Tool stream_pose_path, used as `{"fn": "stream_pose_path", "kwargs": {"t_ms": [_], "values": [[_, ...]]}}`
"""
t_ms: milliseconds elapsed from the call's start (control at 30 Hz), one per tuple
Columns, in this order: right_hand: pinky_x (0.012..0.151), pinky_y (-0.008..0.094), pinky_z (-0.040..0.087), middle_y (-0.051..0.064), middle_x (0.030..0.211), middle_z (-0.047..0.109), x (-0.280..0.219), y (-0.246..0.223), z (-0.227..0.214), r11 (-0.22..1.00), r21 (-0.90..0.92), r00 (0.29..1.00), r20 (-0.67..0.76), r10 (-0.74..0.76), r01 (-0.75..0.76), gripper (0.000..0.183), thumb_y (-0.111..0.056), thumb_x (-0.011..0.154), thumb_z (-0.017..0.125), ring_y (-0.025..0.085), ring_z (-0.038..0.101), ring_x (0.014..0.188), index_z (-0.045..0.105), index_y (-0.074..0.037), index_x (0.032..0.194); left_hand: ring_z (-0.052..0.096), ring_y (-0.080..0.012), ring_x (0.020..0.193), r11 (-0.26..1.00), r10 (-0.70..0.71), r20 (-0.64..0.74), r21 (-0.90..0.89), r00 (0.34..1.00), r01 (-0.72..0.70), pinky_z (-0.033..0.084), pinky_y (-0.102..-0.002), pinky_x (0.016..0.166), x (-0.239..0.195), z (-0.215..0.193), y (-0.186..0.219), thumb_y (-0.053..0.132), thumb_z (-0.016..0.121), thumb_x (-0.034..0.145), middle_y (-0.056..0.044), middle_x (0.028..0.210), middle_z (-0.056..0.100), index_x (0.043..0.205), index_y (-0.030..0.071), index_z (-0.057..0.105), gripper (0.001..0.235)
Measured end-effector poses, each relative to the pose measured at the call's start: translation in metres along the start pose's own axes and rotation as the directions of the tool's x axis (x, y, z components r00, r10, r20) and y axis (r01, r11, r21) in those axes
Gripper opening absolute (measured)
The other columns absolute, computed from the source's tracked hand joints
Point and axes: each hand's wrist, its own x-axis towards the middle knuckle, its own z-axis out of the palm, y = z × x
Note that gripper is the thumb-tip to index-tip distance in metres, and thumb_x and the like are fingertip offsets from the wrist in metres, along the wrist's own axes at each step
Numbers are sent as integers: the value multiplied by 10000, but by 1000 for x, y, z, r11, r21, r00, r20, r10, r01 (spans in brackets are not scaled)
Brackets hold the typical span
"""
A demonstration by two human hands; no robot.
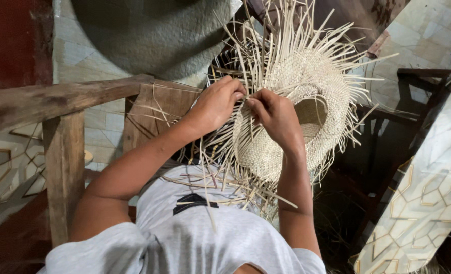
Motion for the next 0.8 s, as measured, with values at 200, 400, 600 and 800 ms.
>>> {"fn": "stream_pose_path", "kwargs": {"t_ms": [200, 400, 600, 800], "values": [[571, 490, 402, 201, 653, 579, 2, 4, 0, 971, -219, 995, 27, -94, 97, 181, -201, 874, 512, 421, 576, 676, 531, -33, 938, 546, -372, 830, 999, -21, -24, -28, 999, 21, 454, -421, 715, 4, 10, -10, 100, 489, 846, -133, 807, 515, 878, 90, 557, 75], [592, 426, 443, 116, 672, 607, 7, 9, 6, 882, -469, 984, -133, -116, 41, 153, -263, 856, 536, 349, 603, 669, 570, -120, 898, 552, -384, 823, 998, -22, -47, -59, 999, 19, 448, -441, 715, 4, 4, -1, 75, 513, 811, -151, 801, 528, 851, 74, 580, 77], [595, 419, 441, 87, 608, 589, 11, 15, 3, 906, -421, 981, -153, -121, 47, 136, -286, 809, 580, 338, 593, 651, 600, -162, 861, 567, -351, 807, 997, -30, -100, -75, 995, 23, 459, -415, 723, 5, 13, -13, 94, 522, 790, -134, 785, 545, 840, 95, 601, 93], [559, 285, 419, 37, 592, 575, 9, 24, -1, 992, -125, 991, -133, -31, 14, 121, -247, 764, 656, 171, 556, 582, 622, -132, 769, 577, -339, 804, 999, 1, -116, -41, 993, -6, 466, -398, 720, 2, 10, -2, 134, 556, 800, -125, 776, 553, 848, 91, 605, 81]]}}
